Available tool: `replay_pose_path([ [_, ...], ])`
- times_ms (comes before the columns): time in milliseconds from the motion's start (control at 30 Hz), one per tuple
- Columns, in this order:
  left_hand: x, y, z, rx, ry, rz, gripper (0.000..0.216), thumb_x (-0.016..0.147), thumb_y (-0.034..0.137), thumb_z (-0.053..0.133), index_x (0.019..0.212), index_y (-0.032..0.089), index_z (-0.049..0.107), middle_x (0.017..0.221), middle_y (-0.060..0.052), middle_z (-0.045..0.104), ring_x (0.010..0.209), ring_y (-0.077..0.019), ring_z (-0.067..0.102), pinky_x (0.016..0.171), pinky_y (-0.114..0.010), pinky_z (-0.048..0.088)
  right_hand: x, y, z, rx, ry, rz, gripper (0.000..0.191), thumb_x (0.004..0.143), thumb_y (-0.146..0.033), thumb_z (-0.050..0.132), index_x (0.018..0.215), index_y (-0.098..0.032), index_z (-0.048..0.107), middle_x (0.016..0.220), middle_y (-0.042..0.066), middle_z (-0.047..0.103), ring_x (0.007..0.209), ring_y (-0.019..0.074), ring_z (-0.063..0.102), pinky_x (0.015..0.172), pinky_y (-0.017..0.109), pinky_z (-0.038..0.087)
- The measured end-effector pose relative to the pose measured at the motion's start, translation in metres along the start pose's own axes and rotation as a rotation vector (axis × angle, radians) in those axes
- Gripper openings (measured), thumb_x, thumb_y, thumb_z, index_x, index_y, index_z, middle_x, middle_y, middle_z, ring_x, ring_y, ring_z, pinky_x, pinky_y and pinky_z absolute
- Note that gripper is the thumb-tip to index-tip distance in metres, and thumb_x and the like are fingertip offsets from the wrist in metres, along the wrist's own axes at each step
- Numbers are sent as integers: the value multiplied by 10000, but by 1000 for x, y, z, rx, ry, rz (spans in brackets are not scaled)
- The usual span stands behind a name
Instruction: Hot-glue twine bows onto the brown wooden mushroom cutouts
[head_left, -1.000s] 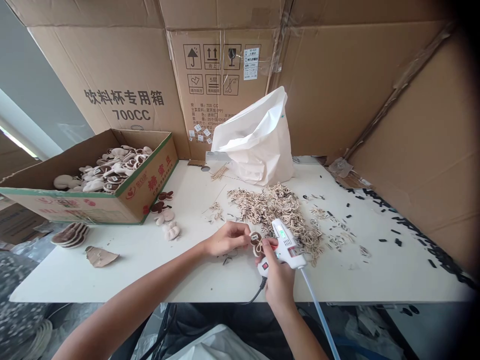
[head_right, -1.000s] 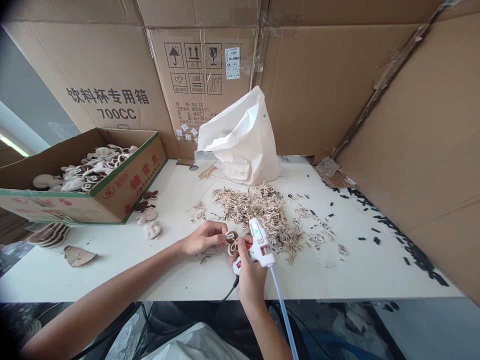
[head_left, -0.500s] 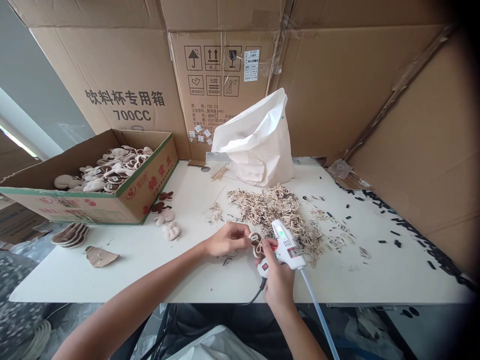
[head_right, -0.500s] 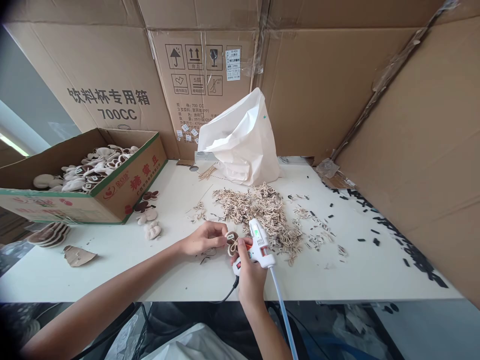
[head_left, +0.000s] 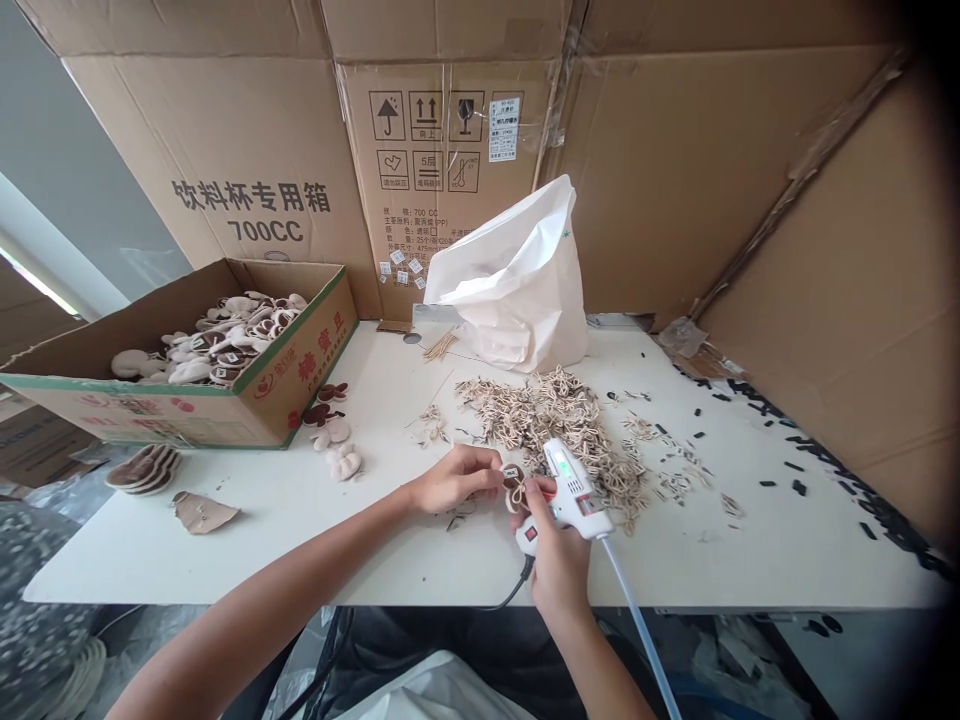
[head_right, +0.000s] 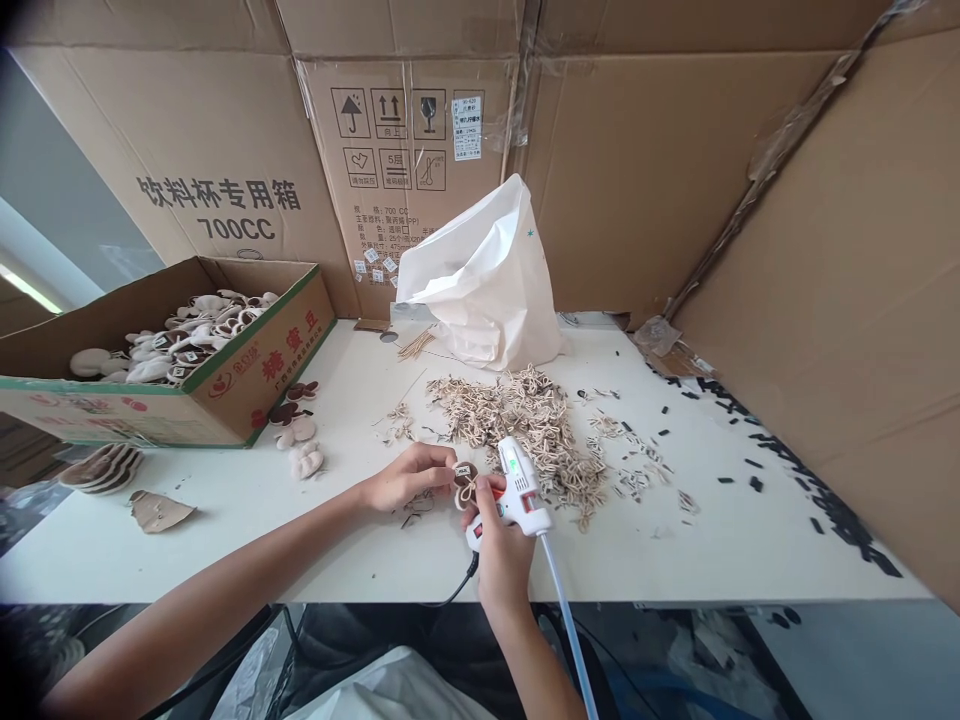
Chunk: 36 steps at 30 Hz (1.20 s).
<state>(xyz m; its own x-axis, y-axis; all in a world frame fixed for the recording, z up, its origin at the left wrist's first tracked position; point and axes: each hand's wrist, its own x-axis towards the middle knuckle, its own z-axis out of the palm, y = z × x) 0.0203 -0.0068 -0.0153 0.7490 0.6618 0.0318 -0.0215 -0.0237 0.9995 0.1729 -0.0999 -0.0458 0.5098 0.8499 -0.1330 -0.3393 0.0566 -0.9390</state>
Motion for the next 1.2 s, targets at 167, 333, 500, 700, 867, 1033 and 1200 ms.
replay_pose_path([
  [167, 0, 1, 0, -8, 20, 4, 313, 975, 386, 566, 791, 140, 629, 725, -34, 613, 685, -138, 545, 663, -259, 423, 0, -1, 1, 0, 4, -7, 409, 774, -505, 888, 925, -201, 659, 792, -7, 662, 510, 121, 575, 453, 240, 417],
  [333, 1, 0, 0, -5, 14, 21, 280, 962, 371, 601, 813, 135, 631, 727, -27, 608, 678, -131, 538, 653, -251, 411, 0, -1, 1, -10, 2, -8, 411, 771, -510, 883, 925, -203, 659, 806, -2, 675, 510, 124, 580, 461, 251, 425],
  [500, 1, 1, -1, 1, 5, 27, 289, 958, 389, 621, 823, 134, 628, 736, -28, 610, 671, -127, 528, 631, -246, 392, 0, -1, 0, -13, 16, -4, 416, 755, -511, 891, 930, -208, 666, 802, -9, 685, 509, 124, 584, 462, 257, 428],
  [700, 0, 0, -1, 7, 5, 25, 285, 959, 388, 633, 834, 132, 630, 746, -21, 608, 659, -119, 502, 623, -245, 375, -1, -2, 0, 2, 1, -1, 409, 769, -500, 892, 929, -197, 669, 805, -2, 673, 511, 115, 570, 447, 240, 409],
  [867, 1, -1, -1, 6, 7, 27, 303, 962, 415, 640, 847, 135, 631, 736, -14, 604, 643, -111, 488, 617, -245, 366, 0, -2, 1, 11, 4, -5, 398, 774, -489, 892, 922, -199, 663, 783, -9, 663, 510, 113, 564, 446, 235, 405],
  [1033, 1, -3, -1, 13, 8, 15, 360, 958, 480, 652, 869, 132, 626, 745, -18, 601, 624, -98, 468, 586, -235, 347, 0, -1, 0, 13, 4, -5, 391, 783, -486, 889, 923, -200, 662, 758, -15, 657, 516, 116, 571, 448, 229, 393],
  [1200, 1, -5, -1, -3, 5, 24, 368, 945, 482, 681, 884, 126, 610, 742, -12, 570, 633, -92, 448, 588, -233, 338, 0, -1, 1, 12, 11, -3, 398, 776, -491, 892, 915, -204, 655, 716, -23, 647, 505, 118, 560, 443, 229, 379],
])
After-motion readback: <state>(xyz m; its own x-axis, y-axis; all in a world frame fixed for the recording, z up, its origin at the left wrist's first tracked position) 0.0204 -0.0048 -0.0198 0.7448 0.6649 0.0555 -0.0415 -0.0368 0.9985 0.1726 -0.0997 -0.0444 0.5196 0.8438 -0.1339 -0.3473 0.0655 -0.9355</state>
